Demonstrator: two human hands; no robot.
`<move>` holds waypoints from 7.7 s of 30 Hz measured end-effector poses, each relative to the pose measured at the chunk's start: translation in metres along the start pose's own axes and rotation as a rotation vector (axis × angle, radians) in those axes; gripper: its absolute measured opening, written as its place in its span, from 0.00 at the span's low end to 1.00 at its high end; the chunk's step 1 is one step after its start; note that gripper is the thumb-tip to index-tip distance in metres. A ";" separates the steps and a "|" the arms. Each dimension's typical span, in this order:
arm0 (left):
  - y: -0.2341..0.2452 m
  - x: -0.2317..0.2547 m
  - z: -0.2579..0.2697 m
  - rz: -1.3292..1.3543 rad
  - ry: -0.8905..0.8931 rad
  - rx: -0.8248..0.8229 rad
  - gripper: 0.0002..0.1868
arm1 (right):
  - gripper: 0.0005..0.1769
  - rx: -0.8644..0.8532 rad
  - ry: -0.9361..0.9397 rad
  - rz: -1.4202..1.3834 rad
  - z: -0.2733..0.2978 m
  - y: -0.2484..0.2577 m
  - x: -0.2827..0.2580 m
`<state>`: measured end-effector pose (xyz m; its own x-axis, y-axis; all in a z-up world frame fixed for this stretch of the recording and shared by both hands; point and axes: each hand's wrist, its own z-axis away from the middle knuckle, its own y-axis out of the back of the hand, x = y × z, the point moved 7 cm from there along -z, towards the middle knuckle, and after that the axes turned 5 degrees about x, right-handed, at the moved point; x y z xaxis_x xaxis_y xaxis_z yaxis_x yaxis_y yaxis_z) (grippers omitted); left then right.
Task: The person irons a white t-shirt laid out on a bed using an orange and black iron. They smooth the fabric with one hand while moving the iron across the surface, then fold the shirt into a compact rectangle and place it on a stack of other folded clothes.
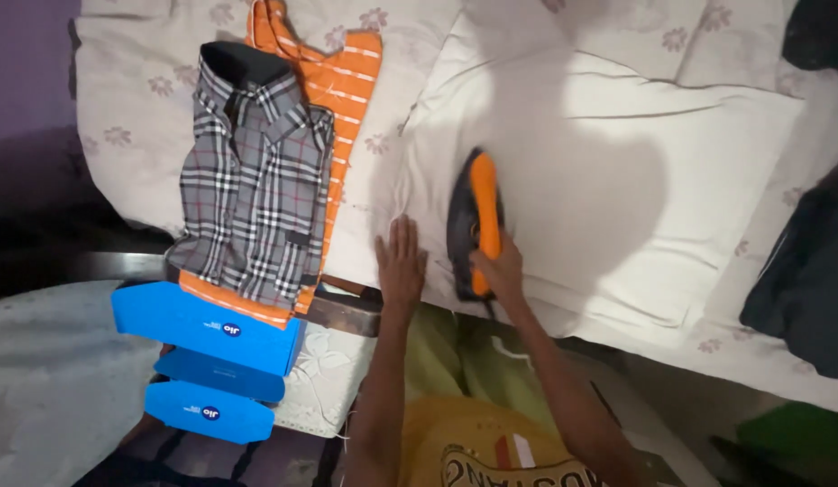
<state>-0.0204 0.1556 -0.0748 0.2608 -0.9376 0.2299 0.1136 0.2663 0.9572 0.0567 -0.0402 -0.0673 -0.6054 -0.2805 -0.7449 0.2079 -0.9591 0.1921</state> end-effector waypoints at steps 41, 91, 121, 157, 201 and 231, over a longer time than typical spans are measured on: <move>-0.036 0.057 -0.201 -0.030 -0.335 -0.001 0.39 | 0.18 0.353 0.098 0.239 -0.071 0.072 -0.066; -0.109 0.342 0.007 -0.111 -0.732 -0.251 0.41 | 0.15 0.635 0.040 0.071 0.066 0.412 0.032; -0.077 0.142 0.027 0.150 -0.449 -0.062 0.33 | 0.23 0.265 0.435 0.962 0.075 0.362 0.152; -0.027 0.081 -0.116 -0.014 -0.261 -0.104 0.37 | 0.46 0.592 0.187 0.856 -0.013 0.324 0.076; -0.020 -0.043 -0.134 0.108 0.228 -0.101 0.17 | 0.39 -0.067 0.584 1.015 -0.082 -0.019 -0.035; 0.055 0.028 -0.262 0.729 0.375 0.239 0.10 | 0.44 0.158 0.427 -0.201 -0.168 -0.012 -0.122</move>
<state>0.2442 0.2030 -0.0619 0.4951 -0.4028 0.7698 -0.4001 0.6808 0.6135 0.2573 0.0119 -0.0862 -0.2463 -0.0803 -0.9659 -0.0193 -0.9960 0.0877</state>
